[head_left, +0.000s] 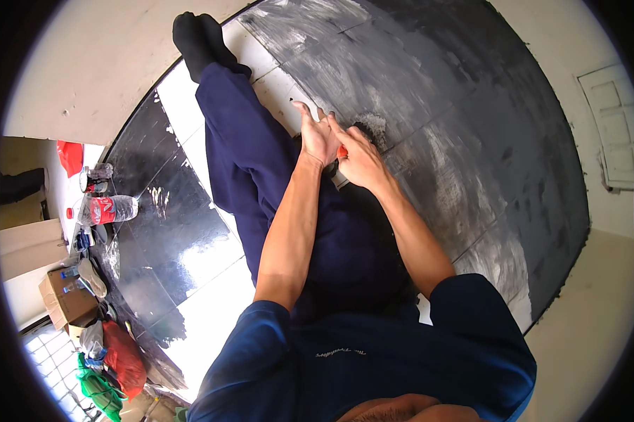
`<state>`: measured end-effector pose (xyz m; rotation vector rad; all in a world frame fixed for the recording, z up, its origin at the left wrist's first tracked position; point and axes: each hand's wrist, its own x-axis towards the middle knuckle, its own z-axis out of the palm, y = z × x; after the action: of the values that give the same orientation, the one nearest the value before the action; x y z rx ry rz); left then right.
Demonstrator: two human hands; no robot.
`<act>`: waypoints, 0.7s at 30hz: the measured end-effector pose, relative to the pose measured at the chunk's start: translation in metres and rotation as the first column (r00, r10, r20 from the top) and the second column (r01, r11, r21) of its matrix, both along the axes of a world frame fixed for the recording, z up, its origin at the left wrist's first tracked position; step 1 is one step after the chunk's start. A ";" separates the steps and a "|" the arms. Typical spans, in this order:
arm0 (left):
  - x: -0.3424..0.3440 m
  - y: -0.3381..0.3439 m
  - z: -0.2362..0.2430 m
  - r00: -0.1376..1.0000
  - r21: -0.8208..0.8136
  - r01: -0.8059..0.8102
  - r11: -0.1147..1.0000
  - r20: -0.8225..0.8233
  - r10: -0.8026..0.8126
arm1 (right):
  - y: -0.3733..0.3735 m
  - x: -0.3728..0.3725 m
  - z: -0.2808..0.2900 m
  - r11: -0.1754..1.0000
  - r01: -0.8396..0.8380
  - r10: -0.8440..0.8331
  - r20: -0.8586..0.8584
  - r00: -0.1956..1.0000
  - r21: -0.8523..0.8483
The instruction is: The person scrapes paint off their hand, dips a paintbrush into a paint tray, and paints the tiled floor using the paintbrush.
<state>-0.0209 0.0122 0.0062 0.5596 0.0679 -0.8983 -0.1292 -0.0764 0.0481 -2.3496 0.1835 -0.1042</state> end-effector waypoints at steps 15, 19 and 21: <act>0.012 0.001 -0.023 0.991 0.110 -0.085 0.990 -0.093 0.096 | 0.001 -0.009 -0.010 1.000 0.009 -0.011 0.146 0.989 0.012; 0.015 0.005 -0.022 0.993 -0.032 -0.085 0.996 -0.086 0.082 | -0.006 -0.004 -0.015 0.916 0.017 -0.140 0.278 0.950 0.401; 0.014 0.001 -0.014 0.991 -0.083 -0.058 0.995 -0.121 0.047 | -0.008 0.001 -0.025 0.860 0.098 -0.233 0.214 0.949 0.500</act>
<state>-0.0071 0.0131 -0.0083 0.4213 0.1504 -0.8784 -0.1284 -0.0848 0.0232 -1.7904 0.2486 -0.4125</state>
